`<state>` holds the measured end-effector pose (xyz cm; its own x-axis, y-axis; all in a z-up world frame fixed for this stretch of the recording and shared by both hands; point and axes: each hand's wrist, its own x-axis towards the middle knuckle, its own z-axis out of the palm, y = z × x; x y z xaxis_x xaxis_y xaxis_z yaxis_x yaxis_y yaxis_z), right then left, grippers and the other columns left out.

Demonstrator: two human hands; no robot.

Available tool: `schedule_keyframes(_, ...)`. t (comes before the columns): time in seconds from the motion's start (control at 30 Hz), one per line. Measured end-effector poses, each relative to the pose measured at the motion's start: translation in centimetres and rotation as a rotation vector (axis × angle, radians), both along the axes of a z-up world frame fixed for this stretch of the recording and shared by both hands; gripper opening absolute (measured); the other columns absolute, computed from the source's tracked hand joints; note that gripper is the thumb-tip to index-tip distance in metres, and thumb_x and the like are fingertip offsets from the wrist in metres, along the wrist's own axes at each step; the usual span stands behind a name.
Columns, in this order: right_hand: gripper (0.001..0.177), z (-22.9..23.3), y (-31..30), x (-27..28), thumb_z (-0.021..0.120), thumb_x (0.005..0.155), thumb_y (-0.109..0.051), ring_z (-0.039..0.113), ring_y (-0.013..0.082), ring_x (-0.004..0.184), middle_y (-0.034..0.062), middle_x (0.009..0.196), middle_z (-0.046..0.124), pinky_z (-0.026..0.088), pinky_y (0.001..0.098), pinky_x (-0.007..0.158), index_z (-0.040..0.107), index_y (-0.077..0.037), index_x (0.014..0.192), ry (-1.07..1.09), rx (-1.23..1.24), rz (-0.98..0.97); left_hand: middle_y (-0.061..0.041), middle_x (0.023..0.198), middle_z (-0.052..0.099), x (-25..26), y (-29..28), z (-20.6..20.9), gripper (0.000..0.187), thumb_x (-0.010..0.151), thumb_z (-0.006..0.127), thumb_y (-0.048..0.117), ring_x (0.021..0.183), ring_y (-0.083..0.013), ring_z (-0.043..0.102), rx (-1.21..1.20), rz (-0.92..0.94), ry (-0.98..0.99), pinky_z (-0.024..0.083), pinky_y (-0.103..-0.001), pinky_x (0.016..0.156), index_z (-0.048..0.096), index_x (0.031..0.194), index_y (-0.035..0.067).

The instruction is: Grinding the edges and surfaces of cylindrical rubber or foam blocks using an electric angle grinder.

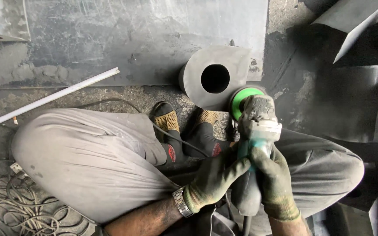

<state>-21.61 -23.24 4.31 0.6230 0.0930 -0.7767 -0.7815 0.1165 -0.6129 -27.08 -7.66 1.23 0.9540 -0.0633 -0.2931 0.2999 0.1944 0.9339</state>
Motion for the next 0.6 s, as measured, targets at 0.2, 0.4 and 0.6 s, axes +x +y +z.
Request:
schedule_keyframes(0.2, 0.051, -2.5, -3.8, -4.7, 0.065, 0.090, -0.019, 0.063, 0.0171, 0.100, 0.0087, 0.112, 0.068, 0.051, 0.0335, 0.092, 0.057, 0.007, 0.134, -0.050, -0.002, 0.006, -0.016, 0.090, 0.073, -1.9, -0.3, 1.0, 0.029, 0.102, 0.062, 0.032, 0.080, -0.0279, 0.074, 0.000, -0.163, 0.139, 0.057, -0.037, 0.068, 0.069, 0.110, 0.005)
schedule_keyframes(0.4, 0.052, -1.4, -1.4, -2.2, 0.068, 0.090, -0.018, 0.062, 0.0165, 0.099, 0.0087, 0.111, 0.068, 0.050, 0.0331, 0.091, 0.058, 0.007, 0.133, -0.043, 0.011, 0.037, -0.015, 0.104, 0.074, -1.4, 0.1, 1.0, 0.033, 0.107, 0.056, 0.032, 0.096, -0.0283, 0.074, 0.002, -0.009, 0.006, 0.058, -0.038, 0.079, 0.067, 0.120, 0.004)
schedule_keyframes(0.6, 0.056, -0.4, -1.4, -1.3, 0.066, 0.088, -0.024, 0.065, 0.0186, 0.104, 0.0102, 0.115, 0.069, 0.051, 0.0349, 0.095, 0.056, 0.005, 0.134, -0.034, 0.019, -0.009, -0.015, 0.094, 0.075, -0.2, 0.0, 0.8, 0.032, 0.104, 0.059, 0.036, 0.085, -0.0283, 0.074, 0.047, -0.145, 0.089, 0.057, -0.036, 0.071, 0.071, 0.111, 0.007)
